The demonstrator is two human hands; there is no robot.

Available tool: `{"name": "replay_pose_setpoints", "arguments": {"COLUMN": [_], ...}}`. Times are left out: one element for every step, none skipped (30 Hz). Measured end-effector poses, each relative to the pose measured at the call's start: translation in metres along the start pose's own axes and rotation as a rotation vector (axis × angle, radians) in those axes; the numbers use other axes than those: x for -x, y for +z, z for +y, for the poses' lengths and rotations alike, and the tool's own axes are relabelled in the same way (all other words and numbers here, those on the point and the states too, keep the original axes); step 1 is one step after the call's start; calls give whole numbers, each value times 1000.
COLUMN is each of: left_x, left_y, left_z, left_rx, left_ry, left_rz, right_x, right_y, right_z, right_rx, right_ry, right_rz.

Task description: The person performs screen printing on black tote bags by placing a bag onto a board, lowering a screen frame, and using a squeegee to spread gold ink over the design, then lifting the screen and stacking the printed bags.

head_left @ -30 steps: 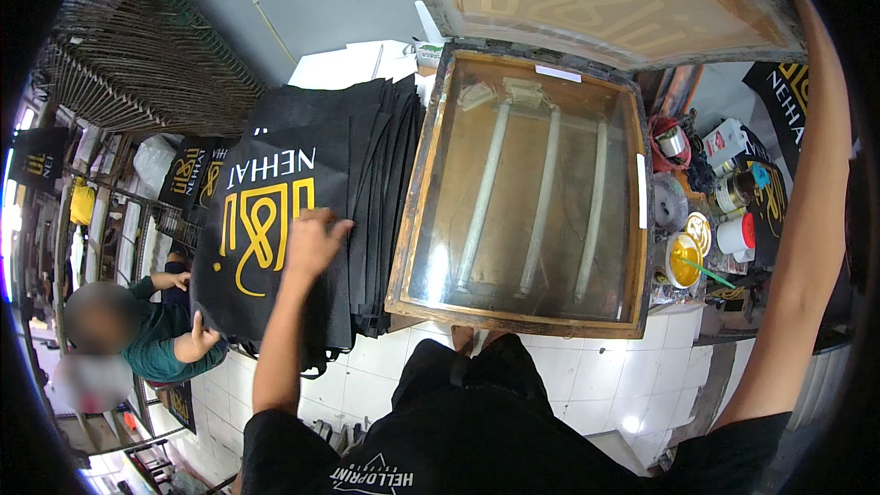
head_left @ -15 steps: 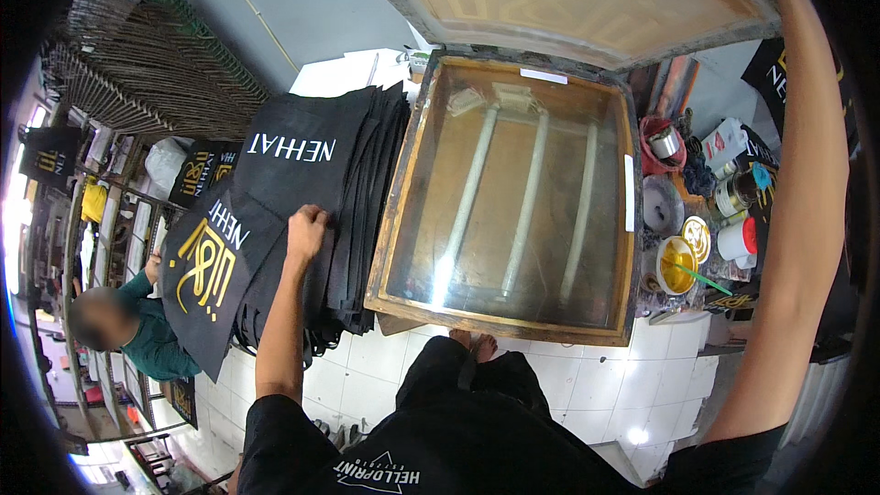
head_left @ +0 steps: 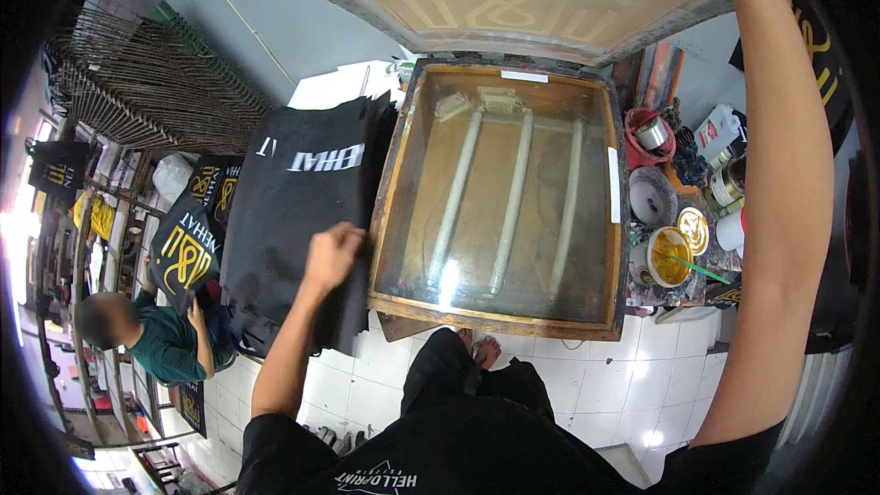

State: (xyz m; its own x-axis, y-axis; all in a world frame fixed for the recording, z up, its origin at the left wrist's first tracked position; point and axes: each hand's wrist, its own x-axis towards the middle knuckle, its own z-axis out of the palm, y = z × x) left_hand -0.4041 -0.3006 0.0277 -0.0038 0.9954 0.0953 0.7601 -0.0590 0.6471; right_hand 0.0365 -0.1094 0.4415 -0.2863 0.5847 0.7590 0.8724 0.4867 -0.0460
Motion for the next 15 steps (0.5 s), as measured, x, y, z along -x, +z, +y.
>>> {"name": "replay_pose_setpoints", "arguments": {"left_x": [-5, -1, 1, 3, 5, 9, 14, 17, 18, 10, -5, -25, -51, -86, -123], "left_y": [8, 30, 51, 80, 108, 130, 148, 166, 181, 189, 196, 202, 206, 205, 208], "left_z": [48, 41, 52, 62, 78, 101, 121, 141, 157, 172, 187, 199, 205, 208, 201], "left_rx": [-63, -43, -179, -268, -267, -244, -222, -174, -122, -15, 90, 192, 209, 172, 149], "left_ry": [-139, 361, 512, 651, 687, 709, 708, 720, 735, 674, 609, 547, 623, 591, 556], "left_rz": [-291, -266, -360, -327, -324, -302, -298, -277, -258, -300, -345, -392, -186, -178, -164], "right_x": [2, 1, 1, -4, -12, -16, -14, -10, -5, -3, -2, -2, -5, -8, -12], "right_y": [-1, -2, -3, -3, 1, 4, 4, 3, 2, -2, -4, -6, -5, -3, 0], "right_z": [1, -5, -6, -2, 6, 12, 11, 8, 7, 6, 5, 5, 4, 3, 0], "right_rx": [25, 22, 39, 89, 147, 205, 168, 137, 110, 124, 138, 155, 167, 177, 181], "right_ry": [19, 28, 45, 32, 25, 17, 0, -15, -27, -12, 3, 19, 12, 1, -15], "right_rz": [-10, -13, -13, -13, -19, -30, -32, -40, -50, -53, -58, -61, -58, -58, -56]}}
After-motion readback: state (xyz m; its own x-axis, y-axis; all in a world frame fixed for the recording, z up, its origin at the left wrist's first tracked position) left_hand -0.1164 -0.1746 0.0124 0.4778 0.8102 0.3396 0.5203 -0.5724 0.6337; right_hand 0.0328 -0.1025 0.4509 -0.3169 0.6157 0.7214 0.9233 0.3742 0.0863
